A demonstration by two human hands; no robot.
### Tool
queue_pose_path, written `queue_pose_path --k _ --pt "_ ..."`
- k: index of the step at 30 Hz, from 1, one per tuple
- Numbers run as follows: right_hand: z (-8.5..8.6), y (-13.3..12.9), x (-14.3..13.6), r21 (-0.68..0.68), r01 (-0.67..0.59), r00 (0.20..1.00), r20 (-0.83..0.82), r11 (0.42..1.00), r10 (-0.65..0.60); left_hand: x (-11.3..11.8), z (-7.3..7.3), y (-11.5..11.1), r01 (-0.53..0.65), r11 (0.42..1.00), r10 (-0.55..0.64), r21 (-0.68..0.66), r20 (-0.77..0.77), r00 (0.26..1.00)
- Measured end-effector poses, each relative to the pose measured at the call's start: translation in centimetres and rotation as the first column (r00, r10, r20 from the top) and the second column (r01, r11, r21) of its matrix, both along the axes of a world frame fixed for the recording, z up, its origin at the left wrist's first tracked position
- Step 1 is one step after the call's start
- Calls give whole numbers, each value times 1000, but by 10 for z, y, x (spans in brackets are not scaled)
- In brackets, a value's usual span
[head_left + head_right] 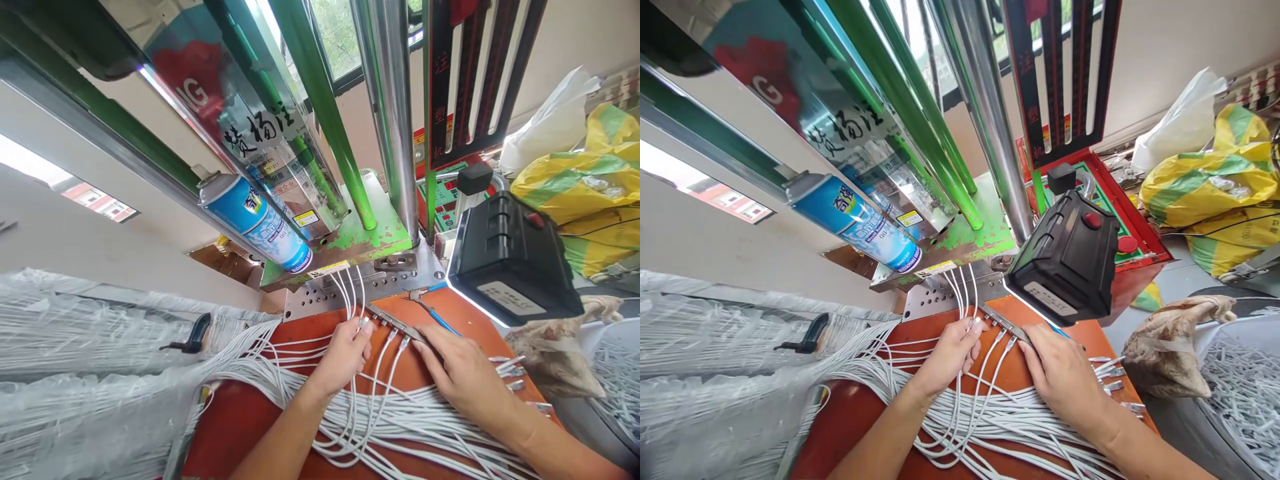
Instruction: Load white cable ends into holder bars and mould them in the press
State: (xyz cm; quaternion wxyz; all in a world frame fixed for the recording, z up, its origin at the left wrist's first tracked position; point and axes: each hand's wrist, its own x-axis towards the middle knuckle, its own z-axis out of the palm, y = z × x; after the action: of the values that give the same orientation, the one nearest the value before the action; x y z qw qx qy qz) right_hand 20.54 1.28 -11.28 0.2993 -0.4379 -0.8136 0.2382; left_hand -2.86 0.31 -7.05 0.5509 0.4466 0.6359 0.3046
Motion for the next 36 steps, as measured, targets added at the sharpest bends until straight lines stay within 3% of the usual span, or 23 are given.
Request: queue_pose_path --k 3,9,16,19,21,24,26,31,36 --pt "-2 0 1 -4 -16 1000 17 1000 16 0 0 -1 -48 999 48 -3 30 998" --pt "0 -1 -1 24 -39 998 47 999 38 4 1 5 50 991 -39 -128 85 996" --pt "6 -2 -2 -6 -152 987 53 988 152 5 0 12 50 985 -31 -165 116 993" --pt "3 -2 0 -19 -134 991 27 991 134 4 0 11 135 972 -111 -193 131 985" --pt "-1 -1 0 -7 -80 997 17 997 80 2 1 9 135 980 -134 -146 17 991" --pt "-4 0 1 15 -45 999 20 999 45 -2 0 4 11 994 22 109 -297 955" --pt "-5 1 1 21 -56 998 22 998 55 -5 -1 2 -17 980 91 201 -363 927" --pt "-4 2 1 40 -80 997 16 996 80 -8 -3 5 -45 999 40 -23 -171 985" --pt "0 0 0 24 -126 992 15 992 126 -4 -2 12 -45 998 39 -50 -108 993"
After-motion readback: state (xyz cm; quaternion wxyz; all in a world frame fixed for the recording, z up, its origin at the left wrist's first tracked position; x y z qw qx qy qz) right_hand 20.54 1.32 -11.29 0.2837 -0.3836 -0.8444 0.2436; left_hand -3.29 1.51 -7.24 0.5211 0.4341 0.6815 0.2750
